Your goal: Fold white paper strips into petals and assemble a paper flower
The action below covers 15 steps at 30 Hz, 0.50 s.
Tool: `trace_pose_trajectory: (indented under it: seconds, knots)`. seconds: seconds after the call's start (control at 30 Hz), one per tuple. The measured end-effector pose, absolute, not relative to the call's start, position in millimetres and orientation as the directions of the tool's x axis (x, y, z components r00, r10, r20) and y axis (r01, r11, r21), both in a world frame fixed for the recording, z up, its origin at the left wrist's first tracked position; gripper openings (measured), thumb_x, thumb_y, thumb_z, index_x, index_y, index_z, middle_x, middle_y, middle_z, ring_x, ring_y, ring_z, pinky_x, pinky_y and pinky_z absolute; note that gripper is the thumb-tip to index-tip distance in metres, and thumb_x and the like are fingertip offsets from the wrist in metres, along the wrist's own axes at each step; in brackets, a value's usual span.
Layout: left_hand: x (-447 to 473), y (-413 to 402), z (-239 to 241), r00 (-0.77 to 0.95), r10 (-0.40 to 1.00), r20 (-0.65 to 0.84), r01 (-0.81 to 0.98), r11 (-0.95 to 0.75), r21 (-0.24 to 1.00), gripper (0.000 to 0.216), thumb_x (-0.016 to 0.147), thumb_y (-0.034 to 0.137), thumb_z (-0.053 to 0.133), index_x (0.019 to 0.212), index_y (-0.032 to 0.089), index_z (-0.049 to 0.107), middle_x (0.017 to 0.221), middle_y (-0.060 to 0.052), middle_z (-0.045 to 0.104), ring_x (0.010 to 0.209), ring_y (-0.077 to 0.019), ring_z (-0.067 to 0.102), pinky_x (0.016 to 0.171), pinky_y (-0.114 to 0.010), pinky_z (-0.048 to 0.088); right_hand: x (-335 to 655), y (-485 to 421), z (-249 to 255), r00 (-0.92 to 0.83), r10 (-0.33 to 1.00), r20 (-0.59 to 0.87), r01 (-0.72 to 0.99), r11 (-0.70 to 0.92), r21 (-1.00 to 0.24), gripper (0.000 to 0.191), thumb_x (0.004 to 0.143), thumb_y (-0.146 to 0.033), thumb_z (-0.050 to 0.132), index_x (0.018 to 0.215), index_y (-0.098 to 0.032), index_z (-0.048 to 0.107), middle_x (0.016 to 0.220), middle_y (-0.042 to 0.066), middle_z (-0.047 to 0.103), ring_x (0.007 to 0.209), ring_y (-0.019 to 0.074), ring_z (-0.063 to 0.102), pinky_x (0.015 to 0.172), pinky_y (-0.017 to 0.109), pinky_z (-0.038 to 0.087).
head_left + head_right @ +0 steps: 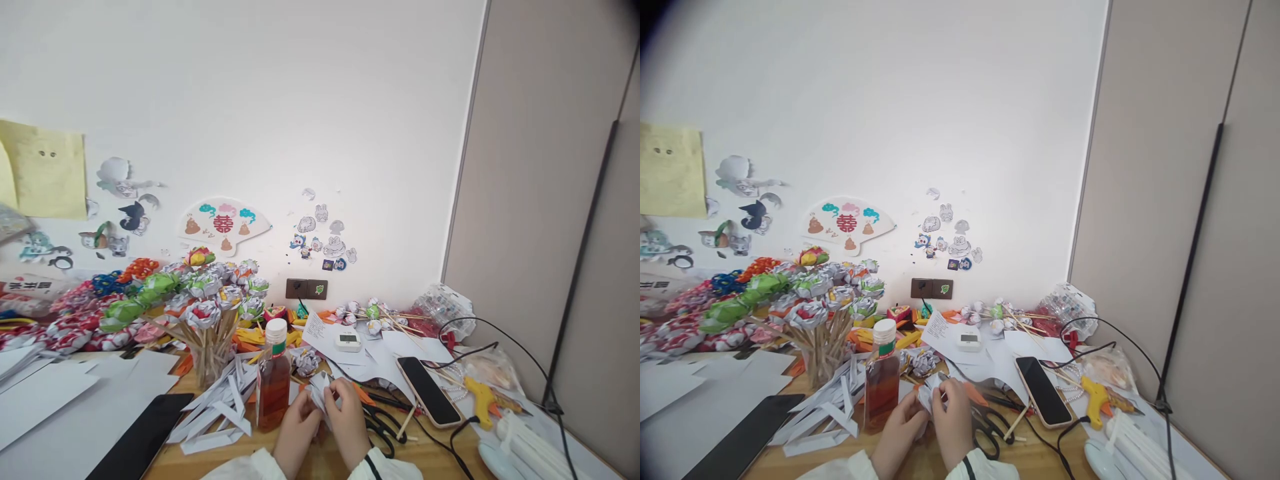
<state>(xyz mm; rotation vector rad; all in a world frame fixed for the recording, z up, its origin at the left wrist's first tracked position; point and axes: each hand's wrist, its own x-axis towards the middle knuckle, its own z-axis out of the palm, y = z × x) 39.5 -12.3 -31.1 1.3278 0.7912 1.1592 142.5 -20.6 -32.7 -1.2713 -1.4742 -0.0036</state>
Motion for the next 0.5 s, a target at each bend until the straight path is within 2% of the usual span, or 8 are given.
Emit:
trace_pose_trajectory:
  seconds: [0.13,0.33,0.4,0.5]
  knots:
    - [36.6,-14.8,-22.5,0.276,0.956,0.098,-0.158,-0.056,0.986,0.024,0.054,0.015,0.043,0.078,0.017,0.046,0.052,0.007,0.051,0.043,-0.0092,0.049,0.036,-0.017,0.032,150.1,-21.8,-28.0,0.317,0.671,0.671,0.646,0.365,-0.670,0.021,0.079,-0.028,0.039,0.061,-0.019,0.044,0.058,-0.002,0.047,0.057,0.0130,0.044,0.054,0.022,0.034]
    - [37.3,-14.9,-24.3,0.270,0.963,0.010,-0.075,0.011,0.997,0.008,0.060,0.024,0.041,0.068,0.020,0.041,0.035,0.008,0.048,0.032,-0.0121,0.050,0.032,-0.018,0.030,160.2,-27.2,-17.9,0.451,0.594,0.666,0.597,0.355,-0.720,0.024,0.081,-0.030,0.035,0.060,-0.019,0.041,0.053,-0.004,0.039,0.050,0.0111,0.037,0.048,0.021,0.032]
    - [37.8,-13.7,-27.0,0.245,0.969,0.019,-0.041,-0.009,0.999,0.006,0.061,0.025,0.040,0.066,0.021,0.040,0.034,0.008,0.047,0.030,-0.0120,0.049,0.031,-0.018,0.029,158.2,-30.6,-14.5,0.393,0.594,0.702,0.622,0.391,-0.679,0.024,0.081,-0.027,0.036,0.059,-0.019,0.042,0.053,-0.004,0.038,0.050,0.0105,0.037,0.048,0.020,0.032]
    - [36.5,-13.8,-27.3,0.206,0.976,0.064,0.035,-0.073,0.997,0.003,0.063,0.025,0.039,0.064,0.022,0.038,0.035,0.009,0.045,0.028,-0.0116,0.045,0.031,-0.019,0.028,151.2,-36.5,-11.0,0.168,0.634,0.755,0.722,0.442,-0.532,0.023,0.079,-0.022,0.038,0.057,-0.019,0.043,0.055,-0.003,0.041,0.054,0.0110,0.041,0.052,0.021,0.032]
